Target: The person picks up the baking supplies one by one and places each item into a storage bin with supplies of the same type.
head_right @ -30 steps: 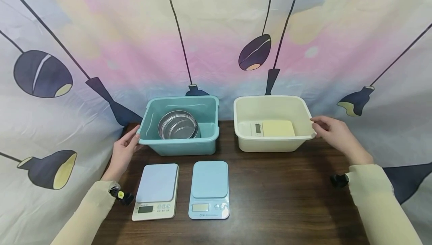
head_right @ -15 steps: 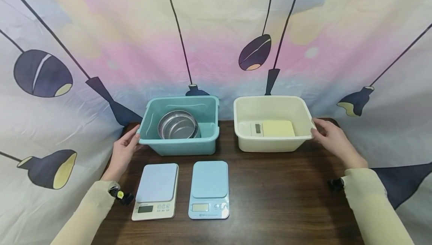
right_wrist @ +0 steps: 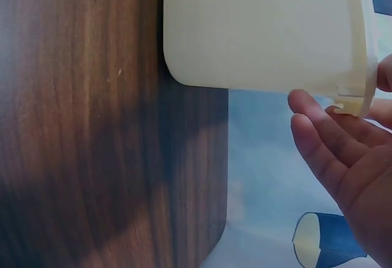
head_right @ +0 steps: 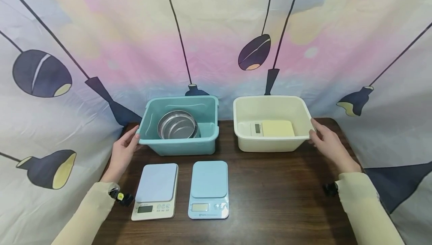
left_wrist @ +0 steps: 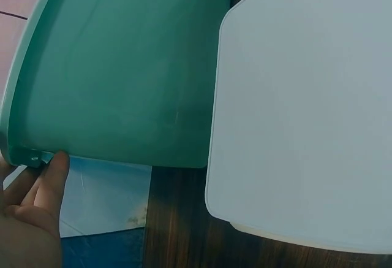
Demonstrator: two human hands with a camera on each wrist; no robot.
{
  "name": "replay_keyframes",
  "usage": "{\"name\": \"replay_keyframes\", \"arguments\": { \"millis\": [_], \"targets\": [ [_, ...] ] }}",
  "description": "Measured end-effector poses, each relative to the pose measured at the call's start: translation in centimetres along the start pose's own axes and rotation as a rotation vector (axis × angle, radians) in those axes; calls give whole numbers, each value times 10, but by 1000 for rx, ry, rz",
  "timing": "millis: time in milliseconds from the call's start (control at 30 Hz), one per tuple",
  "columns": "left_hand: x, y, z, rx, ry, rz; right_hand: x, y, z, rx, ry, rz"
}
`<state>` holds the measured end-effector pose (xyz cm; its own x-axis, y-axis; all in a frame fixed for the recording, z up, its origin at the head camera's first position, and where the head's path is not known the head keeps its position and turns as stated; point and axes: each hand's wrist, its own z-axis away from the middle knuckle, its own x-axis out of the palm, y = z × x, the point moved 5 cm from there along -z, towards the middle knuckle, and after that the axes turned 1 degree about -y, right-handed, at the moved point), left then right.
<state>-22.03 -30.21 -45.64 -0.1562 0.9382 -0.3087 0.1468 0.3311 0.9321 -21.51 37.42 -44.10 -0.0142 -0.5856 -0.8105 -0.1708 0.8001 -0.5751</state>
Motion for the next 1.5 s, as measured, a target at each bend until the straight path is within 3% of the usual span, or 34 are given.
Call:
{"name": "replay_keyframes", "arguments": {
  "millis": [433,900,1267,1500],
  "targets": [
    [-6,7,10,-3,26,-13,7,4,4,26,83,-75],
    [-15,22,35,25,127,20,7,8,6,70,99,-76],
    [-10,32,55,-6,190,-44,7,4,5,56,91,-83],
    [5,42,66,-10,177,-91,9,3,4,48,95,-94]
  ]
}}
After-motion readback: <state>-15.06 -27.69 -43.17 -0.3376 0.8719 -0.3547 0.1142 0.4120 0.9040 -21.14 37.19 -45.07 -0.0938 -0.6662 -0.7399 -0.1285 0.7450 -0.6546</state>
